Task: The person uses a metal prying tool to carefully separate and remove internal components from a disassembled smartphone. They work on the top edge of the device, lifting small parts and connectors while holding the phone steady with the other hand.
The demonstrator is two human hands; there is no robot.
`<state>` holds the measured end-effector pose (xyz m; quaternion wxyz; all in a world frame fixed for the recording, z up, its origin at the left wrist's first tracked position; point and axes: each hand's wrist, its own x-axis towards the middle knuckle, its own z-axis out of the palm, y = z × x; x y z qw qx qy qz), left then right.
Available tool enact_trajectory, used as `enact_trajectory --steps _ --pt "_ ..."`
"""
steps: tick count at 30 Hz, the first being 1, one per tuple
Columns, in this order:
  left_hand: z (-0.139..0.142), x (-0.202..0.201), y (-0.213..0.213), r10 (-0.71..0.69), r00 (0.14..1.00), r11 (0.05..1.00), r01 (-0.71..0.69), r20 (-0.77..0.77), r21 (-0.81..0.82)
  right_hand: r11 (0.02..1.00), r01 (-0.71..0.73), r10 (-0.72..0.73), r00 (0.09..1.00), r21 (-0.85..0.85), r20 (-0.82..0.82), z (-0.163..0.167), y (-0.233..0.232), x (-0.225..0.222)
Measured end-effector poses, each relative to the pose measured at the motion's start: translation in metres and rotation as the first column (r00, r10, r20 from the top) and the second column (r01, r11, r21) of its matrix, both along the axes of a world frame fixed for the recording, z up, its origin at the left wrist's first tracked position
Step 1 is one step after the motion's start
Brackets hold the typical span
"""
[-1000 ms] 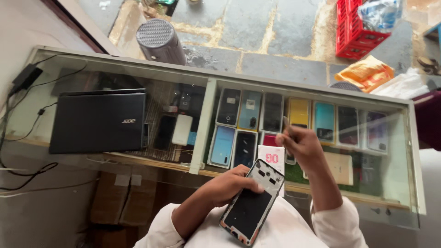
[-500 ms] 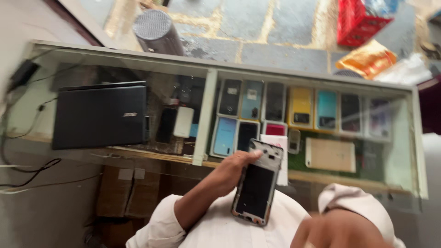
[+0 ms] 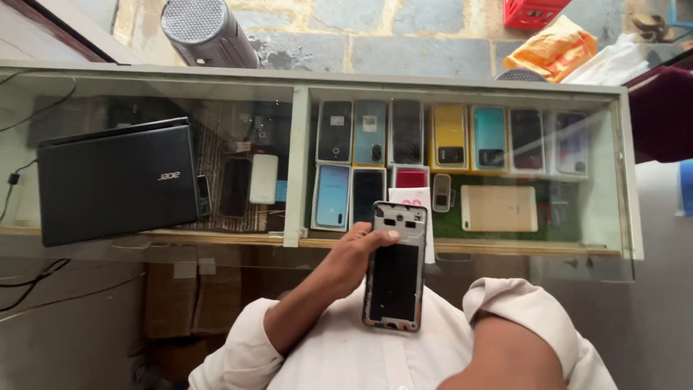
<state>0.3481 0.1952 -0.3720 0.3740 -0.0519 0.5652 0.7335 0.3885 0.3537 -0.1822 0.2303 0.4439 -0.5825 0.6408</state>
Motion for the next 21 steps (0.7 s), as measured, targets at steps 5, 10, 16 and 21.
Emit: enact_trajectory --steps 5,10,16,21 --pt "-0.017 -0.001 0.002 0.085 0.964 0.977 -0.13 0.25 0.168 0.977 0.202 -0.203 0.979 -0.063 -0.022 -0.024 0.016 0.004" --pt "-0.016 -0.001 -0.005 -0.047 0.965 0.993 0.017 0.257 0.118 0.605 0.686 -0.795 0.486 0.404 0.363 -0.085 0.04 -0.013" --pt "-0.002 -0.007 -0.006 -0.159 0.976 0.987 0.154 0.152 0.042 0.885 0.358 -0.433 0.398 0.297 0.809 -0.168 0.051 -0.021" --pt "-0.003 -0.011 -0.01 -0.266 0.961 0.931 0.277 -0.079 0.236 0.936 0.293 -0.279 0.27 0.197 0.922 -0.2 0.063 -0.01"
